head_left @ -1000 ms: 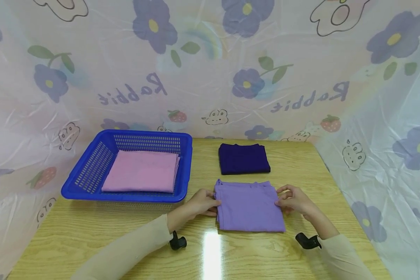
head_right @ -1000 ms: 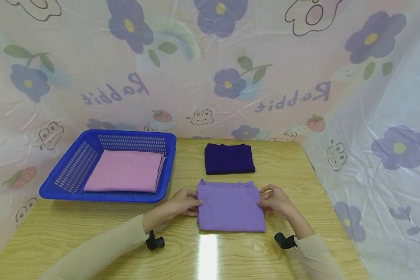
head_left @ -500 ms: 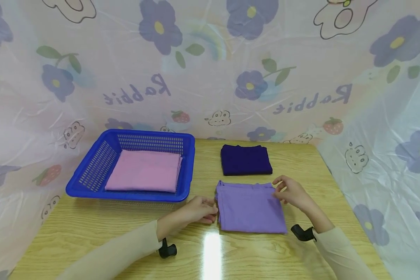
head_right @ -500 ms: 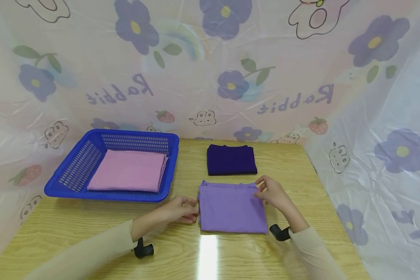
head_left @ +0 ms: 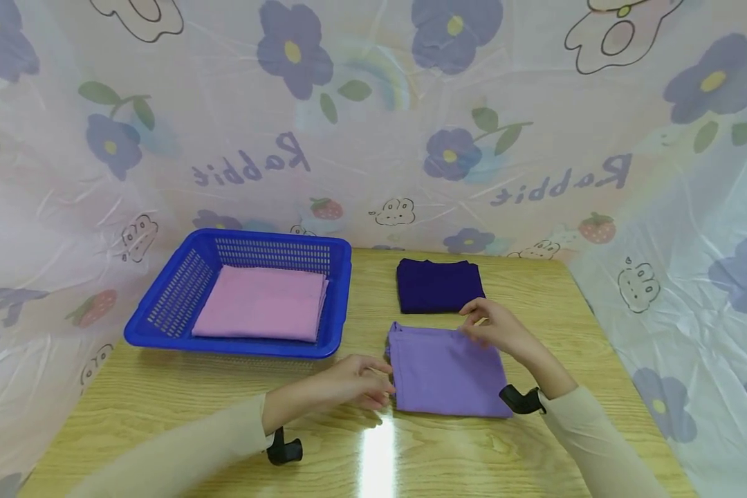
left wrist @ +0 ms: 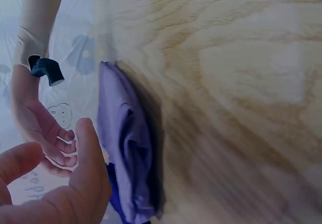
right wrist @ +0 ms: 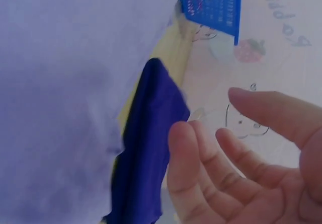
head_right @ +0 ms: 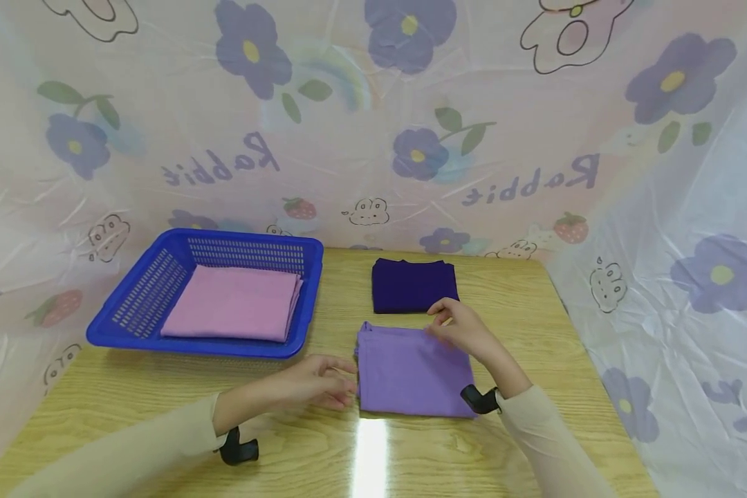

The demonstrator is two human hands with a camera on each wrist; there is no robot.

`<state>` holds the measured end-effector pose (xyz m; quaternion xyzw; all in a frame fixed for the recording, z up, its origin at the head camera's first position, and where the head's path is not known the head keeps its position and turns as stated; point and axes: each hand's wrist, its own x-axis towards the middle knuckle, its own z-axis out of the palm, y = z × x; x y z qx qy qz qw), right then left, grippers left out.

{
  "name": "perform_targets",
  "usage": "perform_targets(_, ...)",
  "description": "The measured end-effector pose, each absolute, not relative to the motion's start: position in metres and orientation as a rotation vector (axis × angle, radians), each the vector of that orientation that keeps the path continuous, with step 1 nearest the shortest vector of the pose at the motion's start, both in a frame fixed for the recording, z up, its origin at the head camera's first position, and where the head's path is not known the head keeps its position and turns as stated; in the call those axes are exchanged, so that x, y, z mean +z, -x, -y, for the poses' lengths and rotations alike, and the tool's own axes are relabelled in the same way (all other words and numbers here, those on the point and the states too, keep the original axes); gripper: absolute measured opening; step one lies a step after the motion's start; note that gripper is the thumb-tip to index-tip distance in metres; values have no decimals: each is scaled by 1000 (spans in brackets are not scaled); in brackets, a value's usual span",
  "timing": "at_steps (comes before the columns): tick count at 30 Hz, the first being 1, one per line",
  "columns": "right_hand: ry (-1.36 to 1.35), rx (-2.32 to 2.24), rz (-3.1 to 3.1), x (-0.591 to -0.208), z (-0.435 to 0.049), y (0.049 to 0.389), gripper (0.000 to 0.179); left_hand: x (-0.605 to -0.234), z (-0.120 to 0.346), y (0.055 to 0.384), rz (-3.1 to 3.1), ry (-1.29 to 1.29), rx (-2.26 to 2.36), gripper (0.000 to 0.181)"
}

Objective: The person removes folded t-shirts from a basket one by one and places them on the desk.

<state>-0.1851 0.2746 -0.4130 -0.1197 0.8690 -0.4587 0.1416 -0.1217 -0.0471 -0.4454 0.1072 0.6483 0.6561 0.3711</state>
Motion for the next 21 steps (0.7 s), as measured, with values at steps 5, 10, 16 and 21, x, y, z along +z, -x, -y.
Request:
perform_targets(5,413,-1347,-2476,-404,-260,192,34,-425,53,123,-1637,-352,1666,47)
perform_targets(10,487,-1336,-2492,-396,-246,199,33,-409,59,129,-1674,-407,1668,43)
perform_targets(16,529,-1312,-2514,-387,-230,207,33,-392,67,138,-1726,-427,1703,40)
perform_targets(21,543,-1297,-2523,-377,-216,210,32,-377,76,146,-1761,-426,1723,43)
